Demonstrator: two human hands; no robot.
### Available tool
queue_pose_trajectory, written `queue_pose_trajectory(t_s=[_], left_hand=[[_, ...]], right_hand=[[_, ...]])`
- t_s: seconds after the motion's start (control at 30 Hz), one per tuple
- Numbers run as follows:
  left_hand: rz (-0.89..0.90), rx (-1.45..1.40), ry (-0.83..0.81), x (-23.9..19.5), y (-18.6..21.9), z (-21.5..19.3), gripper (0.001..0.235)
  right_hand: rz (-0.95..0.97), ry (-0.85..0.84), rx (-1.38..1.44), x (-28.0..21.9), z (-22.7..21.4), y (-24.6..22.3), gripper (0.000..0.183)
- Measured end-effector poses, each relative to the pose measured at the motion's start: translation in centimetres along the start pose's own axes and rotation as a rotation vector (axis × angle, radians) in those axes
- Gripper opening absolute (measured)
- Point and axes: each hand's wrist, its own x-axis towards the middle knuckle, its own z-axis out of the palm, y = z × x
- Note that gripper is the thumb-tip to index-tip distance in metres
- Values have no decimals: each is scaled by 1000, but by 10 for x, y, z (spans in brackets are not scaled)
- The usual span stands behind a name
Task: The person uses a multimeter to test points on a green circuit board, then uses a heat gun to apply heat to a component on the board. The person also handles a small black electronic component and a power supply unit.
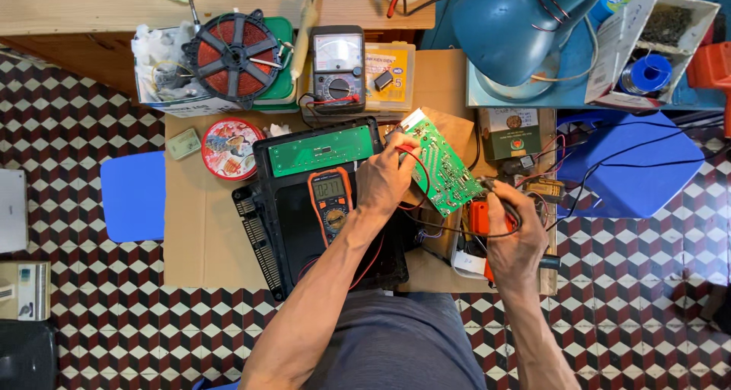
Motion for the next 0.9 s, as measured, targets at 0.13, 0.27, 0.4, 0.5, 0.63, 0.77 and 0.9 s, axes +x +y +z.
queue_pose_trajectory(t_s=[0.13,0.27,0.4,0.5,0.63,0.77,0.9], left_hand=[[9,-75,73,-15,9,-14,13],[-112,-78,50,-38,12,-36,16],[-93,-75,14,-68,10,-49,14],[-113,-106,20,-84,7,-49,13],[-144,-150,9,-94,6,-44,13],[-213,-160,-40,-94,9,-40,14],[-175,-173,-55,-93,14,-39,13]], right_hand=[[125,34,38,-29,-2,4,22],[207,27,77,-34,2,9,24],[243,2,103,-32,6,16,25],[180,8,120,-29,9,21,25],[181,1,92,-27,11,24,25],[203,-19,104,-23,11,23,26],[214,-25,88,-20,13,22,26]])
